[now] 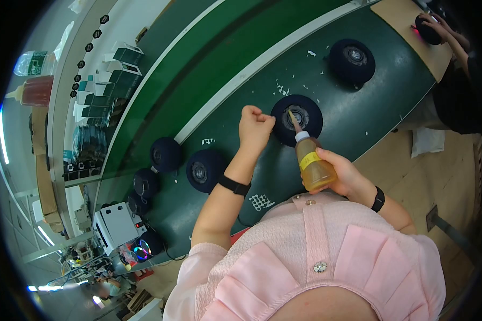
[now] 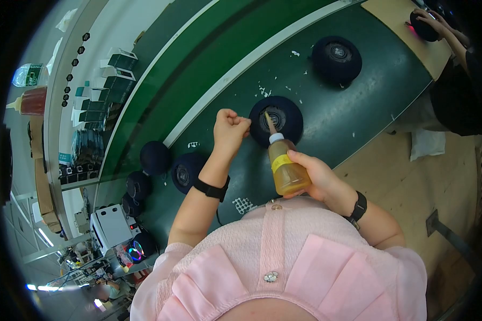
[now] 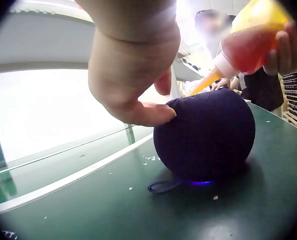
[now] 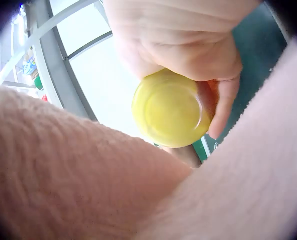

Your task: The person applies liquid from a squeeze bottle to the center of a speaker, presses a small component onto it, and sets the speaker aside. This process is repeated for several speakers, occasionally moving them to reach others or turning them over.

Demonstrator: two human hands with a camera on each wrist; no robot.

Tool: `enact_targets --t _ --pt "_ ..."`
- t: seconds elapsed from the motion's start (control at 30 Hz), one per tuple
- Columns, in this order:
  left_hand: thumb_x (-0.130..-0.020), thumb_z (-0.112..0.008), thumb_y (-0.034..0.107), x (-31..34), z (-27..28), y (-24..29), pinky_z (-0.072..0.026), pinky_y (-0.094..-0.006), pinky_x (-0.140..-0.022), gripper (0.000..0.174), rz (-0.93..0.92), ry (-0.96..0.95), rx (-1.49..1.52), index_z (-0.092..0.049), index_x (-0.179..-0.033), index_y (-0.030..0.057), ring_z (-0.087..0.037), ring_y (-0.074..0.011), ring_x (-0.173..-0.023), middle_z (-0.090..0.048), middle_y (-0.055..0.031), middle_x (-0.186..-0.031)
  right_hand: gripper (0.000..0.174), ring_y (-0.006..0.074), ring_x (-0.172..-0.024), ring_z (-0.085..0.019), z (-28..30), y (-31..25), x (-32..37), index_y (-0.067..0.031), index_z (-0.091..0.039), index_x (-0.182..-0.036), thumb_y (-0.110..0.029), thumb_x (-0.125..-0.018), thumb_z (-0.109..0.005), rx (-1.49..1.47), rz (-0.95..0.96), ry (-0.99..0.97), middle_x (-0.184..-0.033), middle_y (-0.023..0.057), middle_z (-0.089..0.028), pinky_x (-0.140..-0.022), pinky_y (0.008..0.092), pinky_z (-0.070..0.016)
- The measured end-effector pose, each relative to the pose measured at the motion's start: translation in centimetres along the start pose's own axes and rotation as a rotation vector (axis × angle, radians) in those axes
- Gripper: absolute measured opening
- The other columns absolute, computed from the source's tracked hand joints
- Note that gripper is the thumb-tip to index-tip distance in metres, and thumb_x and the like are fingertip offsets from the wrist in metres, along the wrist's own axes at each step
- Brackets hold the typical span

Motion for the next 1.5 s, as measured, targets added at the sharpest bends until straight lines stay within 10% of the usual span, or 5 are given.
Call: enact_targets --t 0.4,0.97,1.23,1.37,1.5 --pt "-0.077 -0.053 -0.005 4.4 -1.0 -1.1 -0.0523 -0.0355 -0.08 0.052 0.23 -0.007 0.417 -0.028 -0.121 0.0043 -0.051 -0.0271 -0.099 -0.03 -0.0153 -0.121 0.04 0.0114 -0.098 -0.054 3.9 0.9 -1.6 -0.0004 -0.046 -0.12 -0.012 -0.084 -0.061 0.39 0.496 0.026 -0.109 0.0051 -0.056 -0.087 0.0264 -0.0431" --pt "-0.079 -0.05 -0.002 -3.3 -14.2 2.3 -0.0501 -0.0414 -0.083 0.035 0.202 -0.167 0.829 -0.035 -0.11 0.003 -0.05 -0.0275 -0.098 -0.039 -0.0117 -0.104 0.051 0.014 -0.107 -0.05 7.1 -4.1 -0.8 -0.0005 -0.042 -0.124 -0.015 -0.082 -0.065 0.49 0.806 0.062 -0.117 0.0052 -0.052 -0.095 0.0286 -0.0378" --pt "-0.072 -0.063 0.004 6.2 4.1 2.7 -0.0498 -0.0298 -0.068 0.019 -0.355 0.239 -0.163 -0.055 -0.09 0.0036 -0.058 -0.0203 -0.085 -0.057 -0.0092 -0.089 0.074 0.0251 -0.106 -0.055 2.6 -3.8 -1.4 0.0012 -0.041 -0.124 -0.044 -0.073 -0.068 0.582 0.571 -0.175 -0.116 0.0157 -0.054 -0.092 0.0364 -0.0431" --pt "-0.071 -0.064 0.006 9.6 15.5 -1.5 -0.0497 -0.0324 -0.069 0.017 -0.155 0.809 -0.405 -0.057 -0.087 0.0035 -0.061 -0.0225 -0.08 -0.061 -0.009 -0.084 0.072 0.0267 -0.104 -0.056 1.2 -3.5 -3.5 0.0016 -0.039 -0.124 -0.043 -0.074 -0.067 0.676 0.427 -0.339 -0.114 0.0172 -0.055 -0.091 0.0378 -0.0438" --pt "-0.068 -0.066 0.01 10.8 20.5 -4.2 -0.0491 -0.0349 -0.074 0.026 0.042 0.801 -0.609 -0.057 -0.092 0.0041 -0.062 -0.0265 -0.083 -0.064 -0.0122 -0.088 0.071 0.0268 -0.103 -0.057 -0.3 -2.8 -4.9 0.0014 -0.038 -0.126 -0.041 -0.076 -0.065 0.699 0.357 -0.369 -0.113 0.0171 -0.055 -0.09 0.0375 -0.0447"
Point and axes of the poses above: each hand's wrist, its own x-axis away from the middle knuckle, its own z-axis out of the back of the hand, y = z × x, the point moved 1 cm from there along -x, towards the middle knuckle
